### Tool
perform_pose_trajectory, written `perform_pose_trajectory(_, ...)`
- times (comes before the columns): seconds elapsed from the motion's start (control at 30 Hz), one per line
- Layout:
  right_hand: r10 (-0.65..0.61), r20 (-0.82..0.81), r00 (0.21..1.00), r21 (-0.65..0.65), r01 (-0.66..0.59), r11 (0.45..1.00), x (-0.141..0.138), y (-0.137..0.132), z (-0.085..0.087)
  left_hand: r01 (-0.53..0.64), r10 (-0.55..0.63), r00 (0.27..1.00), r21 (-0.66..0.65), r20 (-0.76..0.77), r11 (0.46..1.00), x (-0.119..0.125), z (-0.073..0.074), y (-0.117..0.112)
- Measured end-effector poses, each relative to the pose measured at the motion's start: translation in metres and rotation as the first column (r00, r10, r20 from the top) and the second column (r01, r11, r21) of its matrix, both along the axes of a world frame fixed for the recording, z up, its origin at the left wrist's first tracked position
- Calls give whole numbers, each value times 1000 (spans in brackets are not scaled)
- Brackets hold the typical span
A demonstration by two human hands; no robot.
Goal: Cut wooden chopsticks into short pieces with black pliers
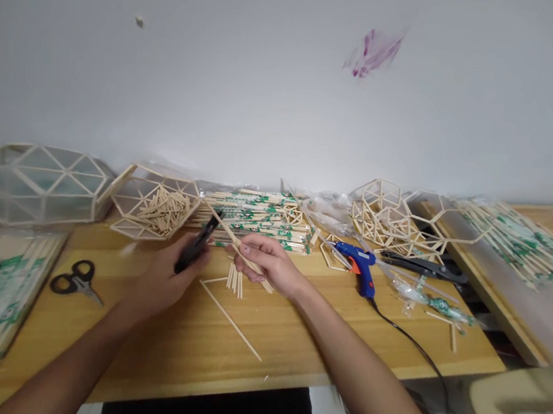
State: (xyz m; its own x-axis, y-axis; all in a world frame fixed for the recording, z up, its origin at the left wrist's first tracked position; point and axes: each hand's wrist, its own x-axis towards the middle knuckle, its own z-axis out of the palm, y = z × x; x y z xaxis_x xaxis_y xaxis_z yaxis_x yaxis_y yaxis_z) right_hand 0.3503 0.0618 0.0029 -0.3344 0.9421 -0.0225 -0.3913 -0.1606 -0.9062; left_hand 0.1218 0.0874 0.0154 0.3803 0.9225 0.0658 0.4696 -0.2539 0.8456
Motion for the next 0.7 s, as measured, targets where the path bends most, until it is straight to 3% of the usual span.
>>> perform_pose_trajectory(0.23,12,139,990,49,-19,999,0,1,-4,138,-94,970,189,-222,972,0,-7,2)
perform_pose_trajectory(0.43,50,247,968,136,-85,987,3,2,-6,211,-152,947,193,-282,958,3,-13,3)
perform_pose_trajectory(0.7,-25,341,940,173,-37,984,4,3,-13,169,-104,937,175,-334,970,9,-14,-1)
